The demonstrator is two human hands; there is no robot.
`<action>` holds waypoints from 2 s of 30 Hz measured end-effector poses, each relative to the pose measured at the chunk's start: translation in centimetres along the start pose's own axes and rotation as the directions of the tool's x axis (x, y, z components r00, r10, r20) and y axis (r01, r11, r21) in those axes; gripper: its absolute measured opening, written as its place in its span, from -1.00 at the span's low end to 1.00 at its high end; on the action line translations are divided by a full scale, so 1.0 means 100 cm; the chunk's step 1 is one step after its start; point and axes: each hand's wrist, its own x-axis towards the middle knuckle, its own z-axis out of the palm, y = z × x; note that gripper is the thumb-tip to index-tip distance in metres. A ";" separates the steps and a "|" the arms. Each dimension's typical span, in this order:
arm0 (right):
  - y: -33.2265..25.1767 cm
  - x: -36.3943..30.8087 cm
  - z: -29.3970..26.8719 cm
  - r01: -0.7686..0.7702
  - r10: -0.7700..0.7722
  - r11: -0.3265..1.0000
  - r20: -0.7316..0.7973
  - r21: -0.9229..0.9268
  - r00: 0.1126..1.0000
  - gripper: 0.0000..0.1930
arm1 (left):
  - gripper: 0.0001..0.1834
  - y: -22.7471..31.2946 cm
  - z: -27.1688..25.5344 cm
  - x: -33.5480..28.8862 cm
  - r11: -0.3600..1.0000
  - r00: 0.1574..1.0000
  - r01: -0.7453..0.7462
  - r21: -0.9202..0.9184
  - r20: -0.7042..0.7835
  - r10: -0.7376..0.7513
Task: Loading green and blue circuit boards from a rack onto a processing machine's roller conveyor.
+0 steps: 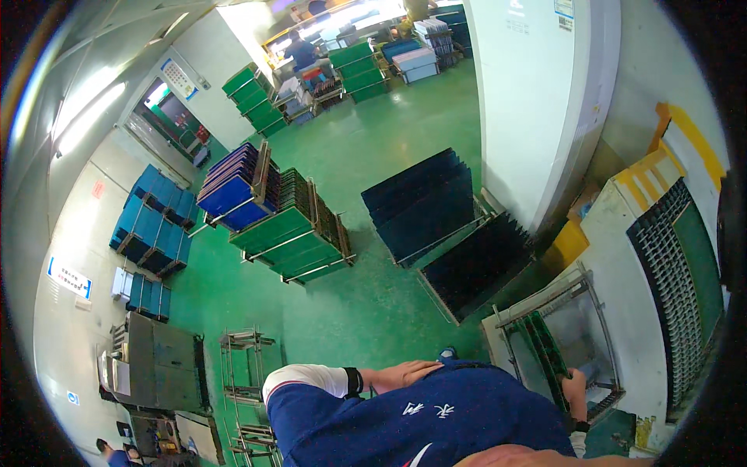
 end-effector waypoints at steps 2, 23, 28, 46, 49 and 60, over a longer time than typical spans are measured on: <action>-0.010 -0.003 -0.005 -0.022 0.021 0.999 0.018 0.026 1.000 -0.63 | -0.10 0.003 -0.002 -0.001 1.000 1.000 0.006 -0.012 0.003 -0.006; 0.000 -0.002 0.004 0.008 -0.006 1.000 -0.116 0.023 0.993 -0.67 | -0.11 0.000 0.003 -0.001 1.000 1.000 -0.015 -0.013 -0.020 0.015; -0.002 -0.001 0.002 0.026 -0.023 0.999 -0.093 0.038 0.995 -0.67 | -0.13 0.005 0.001 0.000 0.999 1.000 0.006 -0.033 -0.007 -0.006; -0.004 -0.002 -0.002 0.041 -0.039 0.999 -0.102 0.021 0.994 -0.62 | -0.12 0.011 0.000 0.002 1.000 1.000 0.008 -0.027 0.011 -0.008; -0.001 0.001 0.000 0.045 -0.044 0.999 -0.079 0.013 0.996 -0.62 | -0.12 0.007 0.005 0.000 0.999 1.000 0.014 -0.033 0.003 -0.014; 0.012 0.006 0.006 0.039 -0.041 0.999 -0.089 -0.021 0.995 -0.62 | -0.11 0.001 0.011 0.000 1.000 1.000 0.002 -0.024 -0.019 -0.003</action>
